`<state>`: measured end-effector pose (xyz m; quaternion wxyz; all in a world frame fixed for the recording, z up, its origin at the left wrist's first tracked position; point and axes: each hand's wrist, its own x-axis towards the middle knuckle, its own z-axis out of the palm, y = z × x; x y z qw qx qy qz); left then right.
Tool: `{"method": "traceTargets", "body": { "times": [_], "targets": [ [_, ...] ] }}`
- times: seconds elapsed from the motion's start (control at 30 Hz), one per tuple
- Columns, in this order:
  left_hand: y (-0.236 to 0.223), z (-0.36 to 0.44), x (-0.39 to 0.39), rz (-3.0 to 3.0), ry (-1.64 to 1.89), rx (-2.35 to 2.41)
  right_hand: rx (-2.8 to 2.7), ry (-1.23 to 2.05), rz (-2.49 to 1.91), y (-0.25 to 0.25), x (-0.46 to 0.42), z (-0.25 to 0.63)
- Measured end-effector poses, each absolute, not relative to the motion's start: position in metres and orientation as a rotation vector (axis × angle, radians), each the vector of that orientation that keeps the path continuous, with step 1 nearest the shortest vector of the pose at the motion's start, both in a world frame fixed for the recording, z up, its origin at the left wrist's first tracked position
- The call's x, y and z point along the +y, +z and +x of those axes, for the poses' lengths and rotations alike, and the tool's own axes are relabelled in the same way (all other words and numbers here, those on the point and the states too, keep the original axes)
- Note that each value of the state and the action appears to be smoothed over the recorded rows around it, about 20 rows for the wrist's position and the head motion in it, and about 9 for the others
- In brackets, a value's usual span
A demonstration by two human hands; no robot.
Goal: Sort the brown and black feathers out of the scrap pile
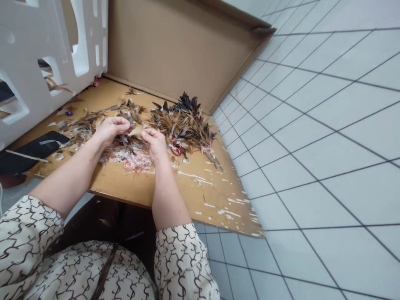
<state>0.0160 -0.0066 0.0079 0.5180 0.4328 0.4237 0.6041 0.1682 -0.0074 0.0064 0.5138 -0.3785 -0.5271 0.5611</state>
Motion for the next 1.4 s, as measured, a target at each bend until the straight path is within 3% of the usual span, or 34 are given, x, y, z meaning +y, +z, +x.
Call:
{"method": "traceTargets", "body": {
  "times": [0.33,1.0,1.4],
  "targets": [
    [0.008,0.022,-0.011,1.081,1.243,0.962,-1.183,1.394,-0.882,0.006,-0.004,0.171],
    [0.011,0.022,-0.012,0.916,1.329,0.882,-0.969,1.539,-0.914,-0.001,0.000,0.170],
    [0.006,0.029,-0.013,0.944,1.162,0.879,-1.127,1.323,-0.765,-0.012,-0.004,0.155]
  ]
}}
